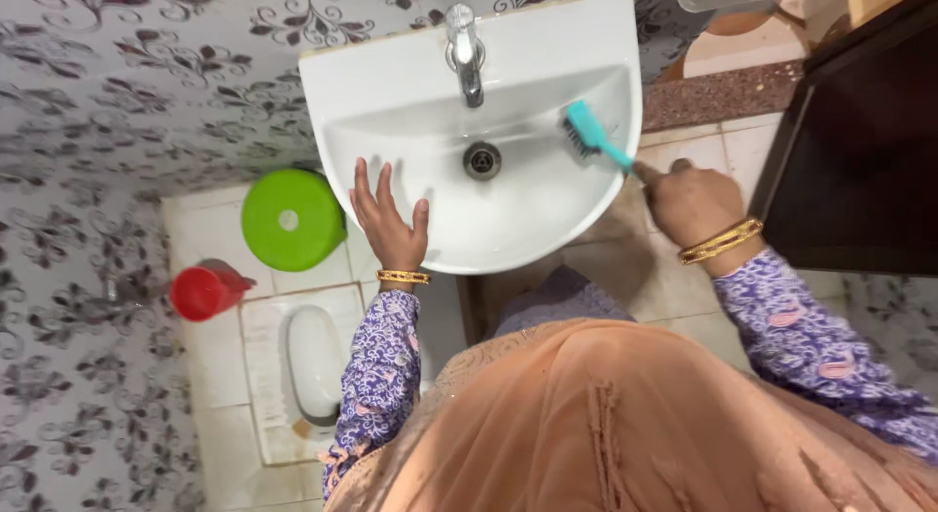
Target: The person cleans a bathroom sink using a blue scrub brush to reach the drain and inner surfaces.
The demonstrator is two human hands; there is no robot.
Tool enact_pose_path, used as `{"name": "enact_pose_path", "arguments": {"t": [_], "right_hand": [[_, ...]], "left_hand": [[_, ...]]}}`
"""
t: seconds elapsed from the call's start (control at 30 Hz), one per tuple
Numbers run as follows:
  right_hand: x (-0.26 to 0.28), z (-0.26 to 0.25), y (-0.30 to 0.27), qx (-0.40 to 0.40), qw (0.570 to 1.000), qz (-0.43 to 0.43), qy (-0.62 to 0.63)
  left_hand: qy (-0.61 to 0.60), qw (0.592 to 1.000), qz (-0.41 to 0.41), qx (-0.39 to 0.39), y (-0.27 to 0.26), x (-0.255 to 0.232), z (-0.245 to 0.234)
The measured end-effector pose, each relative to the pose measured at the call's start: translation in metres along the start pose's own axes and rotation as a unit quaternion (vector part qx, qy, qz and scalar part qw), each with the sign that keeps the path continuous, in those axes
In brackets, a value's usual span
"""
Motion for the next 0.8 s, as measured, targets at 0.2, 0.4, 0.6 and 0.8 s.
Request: {"name": "enact_pose_path", "arguments": {"t": [0.2,0.4,0.6,0.8], "right_hand": [[0.078,0.062,0.018,0.064,0.982,-0.111,0.137],[-0.009,0.015,-0.008,-0.035,0.999,0.019,0.024],[0.009,0.035,0.041,-0.098,0.993,-0.035,-0.051],[-0.003,-0.005,-0.006,0.005,0.996,-0.023,0.088]], "left_hand": [[0.022,1.000,0.009,0.011,-0.001,-0.005,-0.001],[0.020,1.000,0.015,0.005,0.000,-0.006,0.000],[0.023,1.000,0.014,0.008,-0.001,-0.008,-0.001],[0.022,1.000,0.013,0.009,0.000,-0.007,0.000]]}}
Point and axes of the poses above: each hand's wrist, its own y-axis towards the middle knuckle, its own z-axis out of the palm, x = y × z, the point moved 3 cm from there along y, towards the middle knuckle, and after that the axes turned 15 degrees about -z, right-handed, at the moved point
